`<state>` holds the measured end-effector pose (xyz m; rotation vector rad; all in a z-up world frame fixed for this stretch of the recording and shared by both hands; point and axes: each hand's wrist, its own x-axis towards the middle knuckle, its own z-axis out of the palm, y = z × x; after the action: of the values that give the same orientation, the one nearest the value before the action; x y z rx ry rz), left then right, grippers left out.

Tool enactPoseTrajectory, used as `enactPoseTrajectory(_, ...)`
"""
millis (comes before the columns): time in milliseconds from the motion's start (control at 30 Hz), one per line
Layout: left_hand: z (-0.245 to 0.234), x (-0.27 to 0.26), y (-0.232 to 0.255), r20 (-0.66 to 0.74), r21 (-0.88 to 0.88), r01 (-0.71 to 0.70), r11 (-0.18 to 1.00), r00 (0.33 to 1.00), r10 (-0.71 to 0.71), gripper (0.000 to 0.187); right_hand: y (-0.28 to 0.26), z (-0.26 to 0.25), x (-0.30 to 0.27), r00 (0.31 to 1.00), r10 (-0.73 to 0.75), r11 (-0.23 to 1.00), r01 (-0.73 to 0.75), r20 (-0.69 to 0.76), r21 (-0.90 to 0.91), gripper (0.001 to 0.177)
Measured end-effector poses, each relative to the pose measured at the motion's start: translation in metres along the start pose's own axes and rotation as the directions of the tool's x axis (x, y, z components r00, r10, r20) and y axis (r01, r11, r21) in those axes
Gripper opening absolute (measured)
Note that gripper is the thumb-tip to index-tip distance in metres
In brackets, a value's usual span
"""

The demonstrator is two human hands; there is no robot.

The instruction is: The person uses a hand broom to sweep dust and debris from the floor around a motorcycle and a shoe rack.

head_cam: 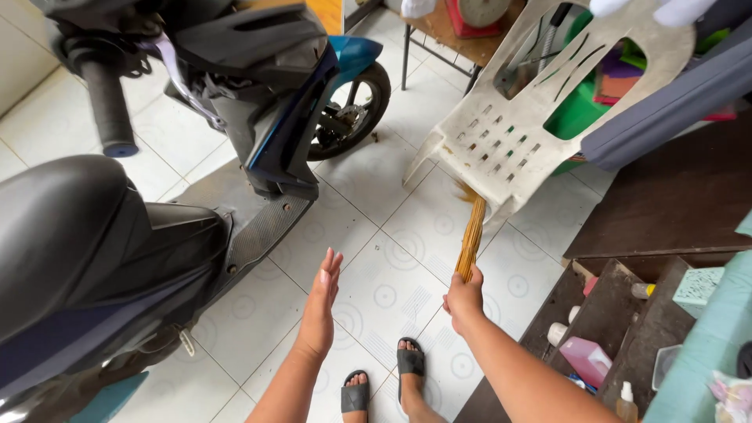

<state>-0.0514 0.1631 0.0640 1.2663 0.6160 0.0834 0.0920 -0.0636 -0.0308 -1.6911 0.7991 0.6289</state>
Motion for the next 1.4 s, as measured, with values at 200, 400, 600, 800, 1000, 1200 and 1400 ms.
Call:
enactPoseTrajectory(200,0.012,0.04,-0.02,-0.044,0.131,-0.029,0.991,0.998,0.035,0.086,-0.026,0.03,0.097,0.988,-0.109,0.963,0.078,-0.106,-0.258,0.057)
enactPoseTrajectory(400,-0.002,0.073,-0.076,-0.06,0.218,-0.046,0.975,0.996,0.06,0.084,0.017,0.039,0.261,0.933,-0.293,0.849,0.153,-0.209,-0.505,0.062)
enactPoseTrajectory(600,-0.023,0.116,-0.094,-0.101,0.255,-0.063,0.965,0.991,0.092,0.084,-0.036,0.031,0.29,0.995,-0.03,0.952,-0.001,-0.097,-0.306,0.06)
enactPoseTrajectory(800,-0.017,0.132,-0.06,-0.09,0.044,-0.072,0.996,0.993,0.076,0.089,-0.036,0.012,0.267,1.0,0.004,0.859,-0.007,-0.006,-0.512,0.054)
enactPoseTrajectory(1000,-0.017,0.121,-0.049,-0.065,0.038,-0.089,0.995,0.994,0.091,0.088,-0.006,-0.014,0.23,0.993,0.064,0.785,0.012,0.1,-0.619,0.065)
enactPoseTrajectory(1200,-0.022,0.094,-0.049,-0.078,0.116,-0.032,0.993,0.996,0.041,0.09,0.001,-0.033,0.169,0.975,0.169,0.773,-0.04,0.144,-0.634,0.063)
enactPoseTrajectory(1400,-0.034,0.04,-0.024,-0.119,0.07,-0.033,0.997,0.992,0.041,0.089,0.028,-0.043,0.123,0.957,0.229,0.792,-0.078,0.176,-0.605,0.058)
